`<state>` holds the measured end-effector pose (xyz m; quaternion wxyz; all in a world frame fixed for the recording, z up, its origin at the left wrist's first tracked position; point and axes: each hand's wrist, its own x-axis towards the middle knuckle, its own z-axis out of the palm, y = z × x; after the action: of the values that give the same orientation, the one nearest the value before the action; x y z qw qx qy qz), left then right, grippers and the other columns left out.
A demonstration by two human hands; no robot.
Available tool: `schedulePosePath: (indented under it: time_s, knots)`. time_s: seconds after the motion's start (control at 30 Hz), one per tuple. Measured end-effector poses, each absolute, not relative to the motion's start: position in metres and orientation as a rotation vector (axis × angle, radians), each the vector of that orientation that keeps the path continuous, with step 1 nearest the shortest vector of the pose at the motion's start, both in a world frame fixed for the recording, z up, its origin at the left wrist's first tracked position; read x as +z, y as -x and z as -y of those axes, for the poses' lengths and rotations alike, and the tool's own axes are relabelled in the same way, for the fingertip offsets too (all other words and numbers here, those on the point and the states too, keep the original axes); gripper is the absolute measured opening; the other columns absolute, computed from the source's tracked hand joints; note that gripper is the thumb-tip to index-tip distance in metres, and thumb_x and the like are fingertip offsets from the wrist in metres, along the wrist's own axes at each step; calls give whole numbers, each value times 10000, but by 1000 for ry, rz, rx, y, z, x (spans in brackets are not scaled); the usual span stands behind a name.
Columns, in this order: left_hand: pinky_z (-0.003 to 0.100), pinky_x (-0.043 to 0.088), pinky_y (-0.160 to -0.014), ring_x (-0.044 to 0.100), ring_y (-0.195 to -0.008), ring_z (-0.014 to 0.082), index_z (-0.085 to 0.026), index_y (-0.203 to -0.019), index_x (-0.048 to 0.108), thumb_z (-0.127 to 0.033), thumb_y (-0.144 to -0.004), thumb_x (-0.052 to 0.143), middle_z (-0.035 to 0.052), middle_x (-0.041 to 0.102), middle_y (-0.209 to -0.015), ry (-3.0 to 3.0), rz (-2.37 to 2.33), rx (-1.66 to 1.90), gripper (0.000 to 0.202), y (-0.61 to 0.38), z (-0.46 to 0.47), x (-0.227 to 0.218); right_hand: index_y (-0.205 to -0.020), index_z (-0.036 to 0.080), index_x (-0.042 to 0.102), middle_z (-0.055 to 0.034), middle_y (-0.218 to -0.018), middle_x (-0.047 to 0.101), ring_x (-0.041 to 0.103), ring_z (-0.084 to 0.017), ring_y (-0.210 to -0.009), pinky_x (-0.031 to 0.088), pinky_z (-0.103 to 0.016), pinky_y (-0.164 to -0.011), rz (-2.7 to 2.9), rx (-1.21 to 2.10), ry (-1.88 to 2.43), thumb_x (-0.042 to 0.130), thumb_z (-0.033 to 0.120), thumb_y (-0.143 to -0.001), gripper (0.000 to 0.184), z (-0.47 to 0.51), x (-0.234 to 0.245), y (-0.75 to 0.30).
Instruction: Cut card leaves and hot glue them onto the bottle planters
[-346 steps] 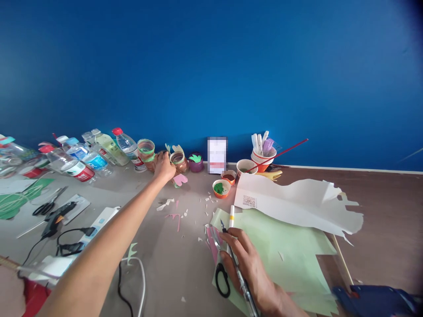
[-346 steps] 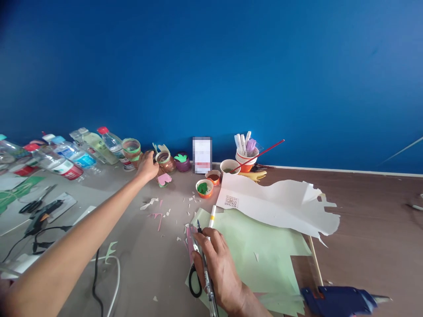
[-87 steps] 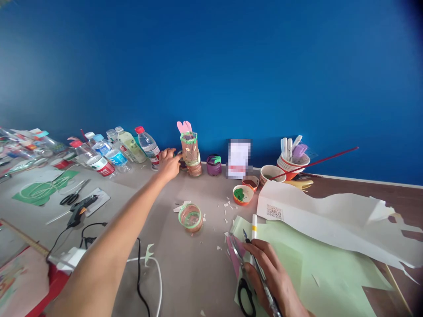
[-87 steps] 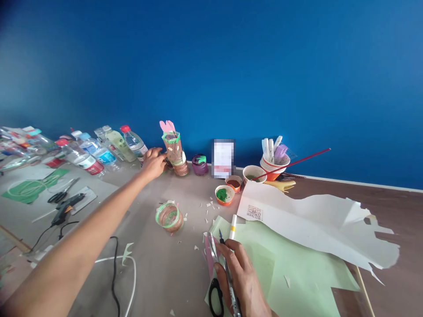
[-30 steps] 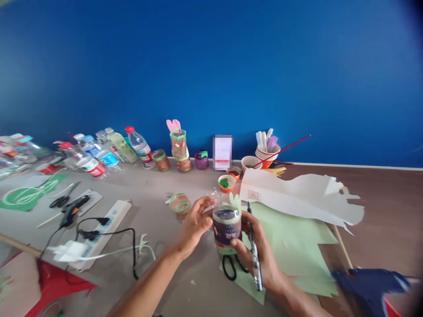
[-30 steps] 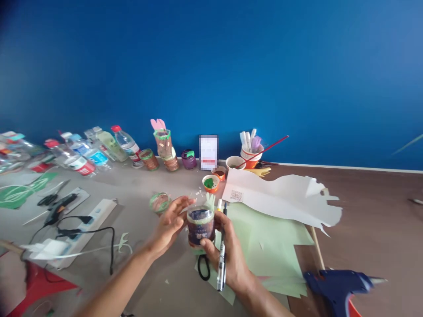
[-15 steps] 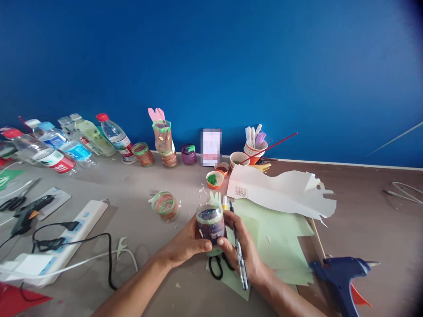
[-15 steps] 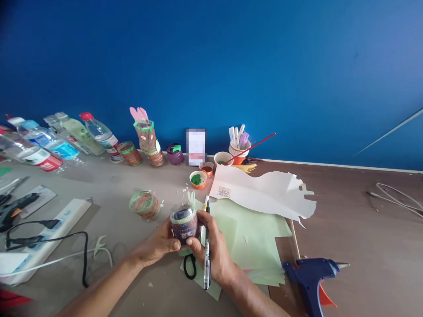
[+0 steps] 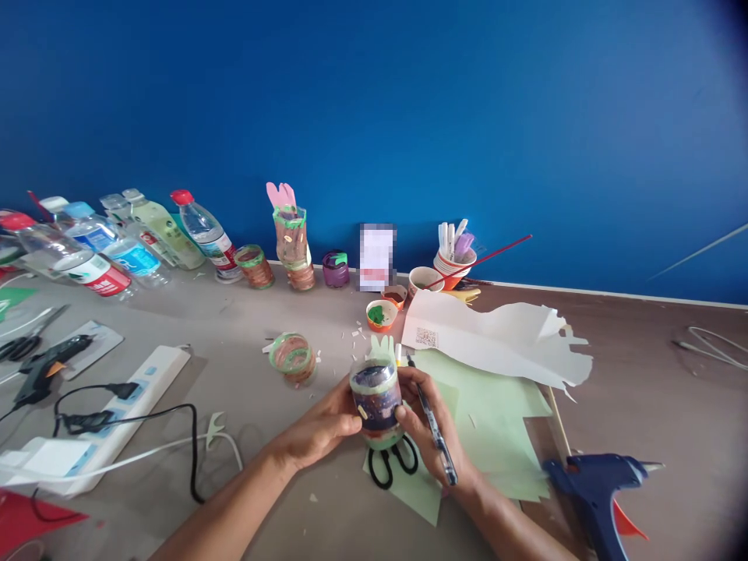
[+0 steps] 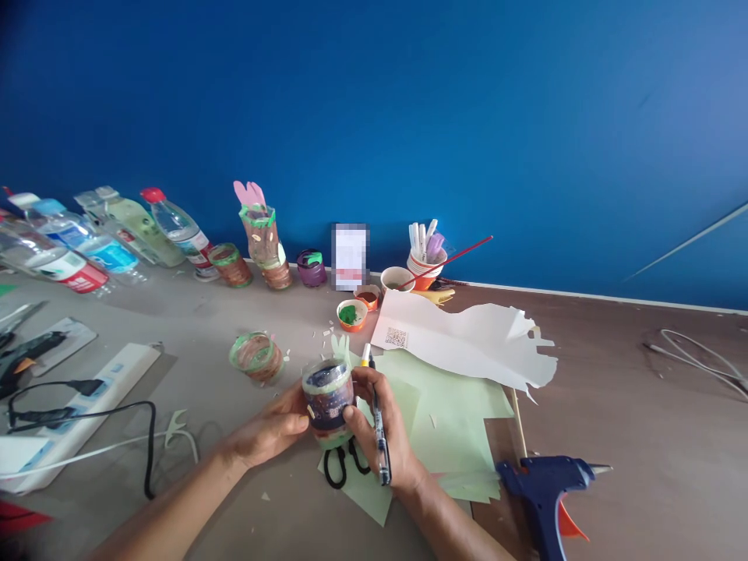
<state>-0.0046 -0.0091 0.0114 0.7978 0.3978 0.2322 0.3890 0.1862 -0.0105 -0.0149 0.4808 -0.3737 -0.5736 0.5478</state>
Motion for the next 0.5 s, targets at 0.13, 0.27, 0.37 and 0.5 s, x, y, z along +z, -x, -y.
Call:
schedulePosePath:
  time_s: [0.13,0.27,0.37,0.5]
  knots:
    - [305,484,-817,582,-1054,236,-234,-1298,573,-283,-782,724,104,631,-1205,-830,-535,863,541,4,10,9,-1169,226,477,-85,-1065,628,608,-244,-1019,510,-361,-838,1346,1390,944,569,486,-896,388,10,-11,-187]
    - [359,497,-872,575,-1143,292,-231,-1314,553,-316,-771,753,130,609,-1275,-846,-575,873,585,3,8,10,-1143,224,504,-81,-1067,636,615,-245,-1021,514,-353,-829,1345,1329,979,570,475,-897,357,8,-9,-188]
    - [396,507,-892,551,-1197,334,-213,-1303,548,-330,-723,797,152,580,-1318,-837,-604,881,642,2,6,12,-1132,228,512,-74,-1055,636,624,-235,-989,517,-359,-827,1365,1260,969,560,439,-913,308,8,-10,-188]
    - [440,492,-935,517,-1237,362,-215,-1312,521,-334,-677,832,152,556,-1341,-845,-643,945,717,1,4,12,-1126,238,513,-60,-1044,634,632,-214,-969,516,-361,-844,1399,1188,973,534,358,-943,220,7,-13,-188]
